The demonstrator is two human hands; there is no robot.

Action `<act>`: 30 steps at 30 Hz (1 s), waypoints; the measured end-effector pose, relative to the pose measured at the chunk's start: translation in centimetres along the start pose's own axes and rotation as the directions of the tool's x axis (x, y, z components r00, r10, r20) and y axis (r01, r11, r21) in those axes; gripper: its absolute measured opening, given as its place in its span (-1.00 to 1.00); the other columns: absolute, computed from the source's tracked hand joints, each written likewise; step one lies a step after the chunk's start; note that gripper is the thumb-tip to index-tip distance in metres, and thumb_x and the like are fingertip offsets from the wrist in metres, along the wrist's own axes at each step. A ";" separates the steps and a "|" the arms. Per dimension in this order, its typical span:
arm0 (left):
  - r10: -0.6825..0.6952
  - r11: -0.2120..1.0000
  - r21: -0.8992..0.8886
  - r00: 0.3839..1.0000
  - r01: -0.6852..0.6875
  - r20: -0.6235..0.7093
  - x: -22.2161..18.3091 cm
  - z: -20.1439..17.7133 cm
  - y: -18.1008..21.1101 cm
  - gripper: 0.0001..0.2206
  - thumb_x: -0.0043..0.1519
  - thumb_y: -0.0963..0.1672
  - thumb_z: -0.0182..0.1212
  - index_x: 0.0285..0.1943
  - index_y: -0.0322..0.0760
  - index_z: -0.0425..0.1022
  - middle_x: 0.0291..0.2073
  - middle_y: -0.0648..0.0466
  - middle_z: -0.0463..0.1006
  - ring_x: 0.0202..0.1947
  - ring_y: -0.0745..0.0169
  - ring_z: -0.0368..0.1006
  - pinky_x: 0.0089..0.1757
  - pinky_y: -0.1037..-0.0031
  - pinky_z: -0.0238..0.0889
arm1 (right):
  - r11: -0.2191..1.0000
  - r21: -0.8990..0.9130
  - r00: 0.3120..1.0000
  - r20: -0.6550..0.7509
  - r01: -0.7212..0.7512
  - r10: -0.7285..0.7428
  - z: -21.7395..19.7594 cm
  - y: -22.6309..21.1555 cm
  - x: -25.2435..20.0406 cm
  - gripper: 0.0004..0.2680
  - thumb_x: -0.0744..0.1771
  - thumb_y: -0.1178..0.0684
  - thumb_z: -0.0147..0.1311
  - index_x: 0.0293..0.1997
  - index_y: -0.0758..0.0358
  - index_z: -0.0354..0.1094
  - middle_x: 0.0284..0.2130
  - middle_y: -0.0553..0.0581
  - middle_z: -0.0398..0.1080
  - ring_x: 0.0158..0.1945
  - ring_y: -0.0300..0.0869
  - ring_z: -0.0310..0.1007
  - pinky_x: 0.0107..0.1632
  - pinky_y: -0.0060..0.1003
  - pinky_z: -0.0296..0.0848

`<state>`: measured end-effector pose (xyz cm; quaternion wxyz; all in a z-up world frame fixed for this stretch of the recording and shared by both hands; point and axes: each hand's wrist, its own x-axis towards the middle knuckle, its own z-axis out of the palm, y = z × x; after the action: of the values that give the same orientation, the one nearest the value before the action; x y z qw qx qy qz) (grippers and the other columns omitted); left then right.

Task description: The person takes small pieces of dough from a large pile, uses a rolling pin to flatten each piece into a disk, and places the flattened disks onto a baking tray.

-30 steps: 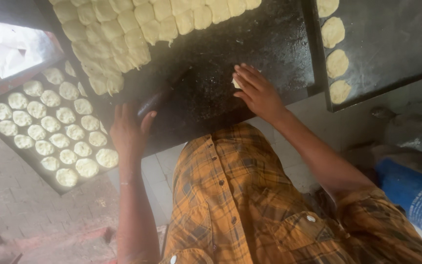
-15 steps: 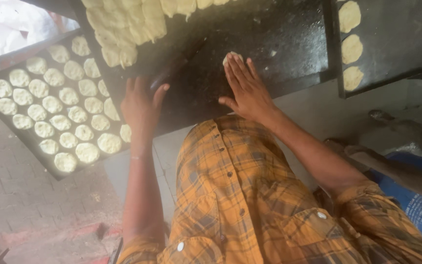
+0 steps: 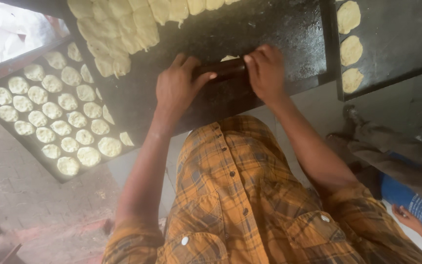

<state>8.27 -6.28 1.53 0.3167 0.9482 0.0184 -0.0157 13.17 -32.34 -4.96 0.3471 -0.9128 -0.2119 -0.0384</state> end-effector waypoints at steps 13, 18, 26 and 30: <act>0.084 0.996 0.046 0.994 -0.081 -0.066 -2.4 0.9 0.3 -0.60 0.21 0.09 0.38 0.01 -0.23 0.57 -0.16 0.03 0.53 -0.49 0.06 0.52 -0.48 0.36 0.35 | 0.983 0.124 0.986 0.115 -0.136 0.122 -1.0 -1.4 1.6 -0.85 0.35 0.09 0.25 -0.12 0.39 0.47 -0.23 0.23 0.46 -0.26 -0.08 0.48 -0.20 -0.16 0.43; 0.081 0.993 0.091 0.992 -0.072 -0.093 -6.2 -0.6 -1.5 -0.58 0.16 0.11 0.42 0.02 -0.16 0.58 -0.12 0.09 0.54 -0.43 0.04 0.56 -0.44 0.34 0.38 | 0.888 0.085 0.847 0.355 -0.451 0.396 1.8 -1.5 2.9 -0.86 0.30 0.15 0.35 -0.13 0.30 0.50 -0.29 0.21 0.58 -0.29 -0.14 0.61 -0.19 -0.27 0.52; -0.081 0.994 0.064 0.993 0.087 -0.083 -9.5 -1.7 -4.4 -0.58 0.12 0.09 0.45 0.01 -0.18 0.59 -0.13 0.05 0.57 -0.41 -0.03 0.56 -0.40 0.28 0.41 | 0.728 0.584 0.933 0.222 -0.359 0.282 4.2 -1.5 0.7 -0.85 0.31 0.24 0.31 -0.10 0.30 0.43 -0.16 0.17 0.58 -0.10 -0.17 0.63 -0.04 -0.33 0.62; -0.129 0.991 0.023 0.989 0.131 -0.076 -8.9 -1.6 -4.4 -0.64 0.17 0.05 0.44 0.00 -0.19 0.59 -0.12 0.03 0.58 -0.32 -0.08 0.58 -0.32 0.24 0.43 | 0.363 0.822 0.848 0.247 -0.440 0.469 1.8 -3.0 1.6 -0.77 0.30 0.30 0.26 0.02 0.27 0.38 -0.15 0.19 0.56 -0.09 -0.15 0.64 -0.09 -0.30 0.71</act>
<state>-0.76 -2.07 0.54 0.3011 0.9492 0.0915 -0.0011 13.29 -28.61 -4.09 0.7501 -0.6399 0.0625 0.1547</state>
